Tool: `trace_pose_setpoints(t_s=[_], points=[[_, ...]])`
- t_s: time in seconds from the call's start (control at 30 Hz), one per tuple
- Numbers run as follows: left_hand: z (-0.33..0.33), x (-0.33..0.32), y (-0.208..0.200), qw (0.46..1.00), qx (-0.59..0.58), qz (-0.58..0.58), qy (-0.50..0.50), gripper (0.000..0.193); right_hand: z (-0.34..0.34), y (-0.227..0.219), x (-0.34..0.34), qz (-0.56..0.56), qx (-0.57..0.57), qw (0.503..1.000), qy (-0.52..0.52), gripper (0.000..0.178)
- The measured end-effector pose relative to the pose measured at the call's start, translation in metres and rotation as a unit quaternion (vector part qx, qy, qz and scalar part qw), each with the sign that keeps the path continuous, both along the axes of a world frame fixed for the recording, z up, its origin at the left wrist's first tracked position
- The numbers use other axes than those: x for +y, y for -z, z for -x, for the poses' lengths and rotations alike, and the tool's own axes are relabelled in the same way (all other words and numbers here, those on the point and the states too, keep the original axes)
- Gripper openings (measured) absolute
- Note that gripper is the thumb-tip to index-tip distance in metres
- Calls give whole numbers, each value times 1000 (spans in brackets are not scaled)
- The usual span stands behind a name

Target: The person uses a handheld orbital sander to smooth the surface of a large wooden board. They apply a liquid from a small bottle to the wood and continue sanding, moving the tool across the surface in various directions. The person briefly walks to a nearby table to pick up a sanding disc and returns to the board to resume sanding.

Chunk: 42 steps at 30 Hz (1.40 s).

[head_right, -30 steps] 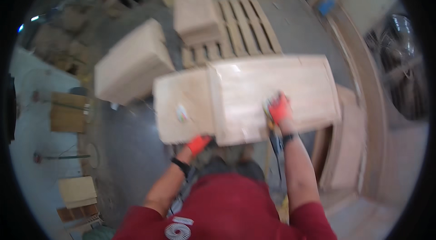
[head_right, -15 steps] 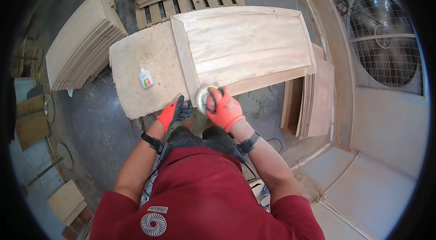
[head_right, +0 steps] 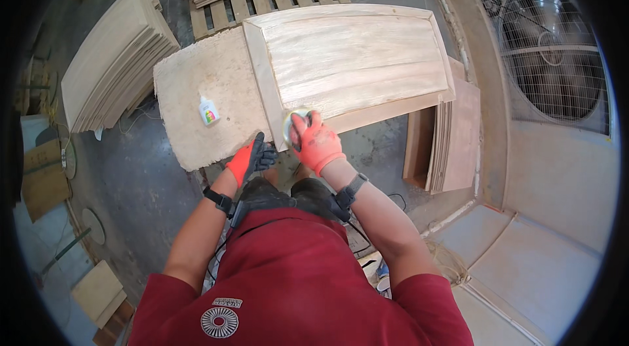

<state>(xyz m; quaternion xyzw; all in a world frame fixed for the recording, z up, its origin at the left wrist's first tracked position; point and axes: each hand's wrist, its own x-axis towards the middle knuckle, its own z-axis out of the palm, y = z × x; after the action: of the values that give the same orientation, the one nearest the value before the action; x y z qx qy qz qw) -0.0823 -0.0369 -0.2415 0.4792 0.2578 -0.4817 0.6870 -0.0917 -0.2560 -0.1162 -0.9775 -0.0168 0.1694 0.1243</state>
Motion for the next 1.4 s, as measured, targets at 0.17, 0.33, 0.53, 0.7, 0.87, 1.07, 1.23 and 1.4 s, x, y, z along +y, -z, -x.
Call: trace_pose_setpoints(t_s=[0.17, 0.33, 0.53, 0.7, 0.87, 1.07, 1.23, 1.4], points=[[-3, 2, -5, 1000, 10, -3, 18, 58, 17, 14, 10, -2, -20, 999, -38, 75], [-3, 4, 0, 1000, 16, 13, 21, 60, -5, 7, -3, 0, -26, 1000, 17, 75], [-4, 5, -4, 998, 2, -29, 64, 64, 14, 25, 8, -36, -45, 997, -49, 70], [-3, 9, 22, 998, 18, 41, 52, 63, -36, 17, -5, -38, -54, 996, 64, 72], [-7, 5, 7, 996, 27, 72, 49, 62, -54, 11, -9, -41, -35, 996, 73, 78], [-7, 7, 9, 995, 15, 70, 67, 71, -60, 13, 0, -23, -38, 998, 54, 76], [-5, 7, 25, 994, 36, 83, 67, 74, -68, 17, -6, -14, -65, 995, 73, 73], [-3, 10, 29, 994, 51, 80, 61, 74, -64, 12, 16, -10, -39, 999, 27, 73]])
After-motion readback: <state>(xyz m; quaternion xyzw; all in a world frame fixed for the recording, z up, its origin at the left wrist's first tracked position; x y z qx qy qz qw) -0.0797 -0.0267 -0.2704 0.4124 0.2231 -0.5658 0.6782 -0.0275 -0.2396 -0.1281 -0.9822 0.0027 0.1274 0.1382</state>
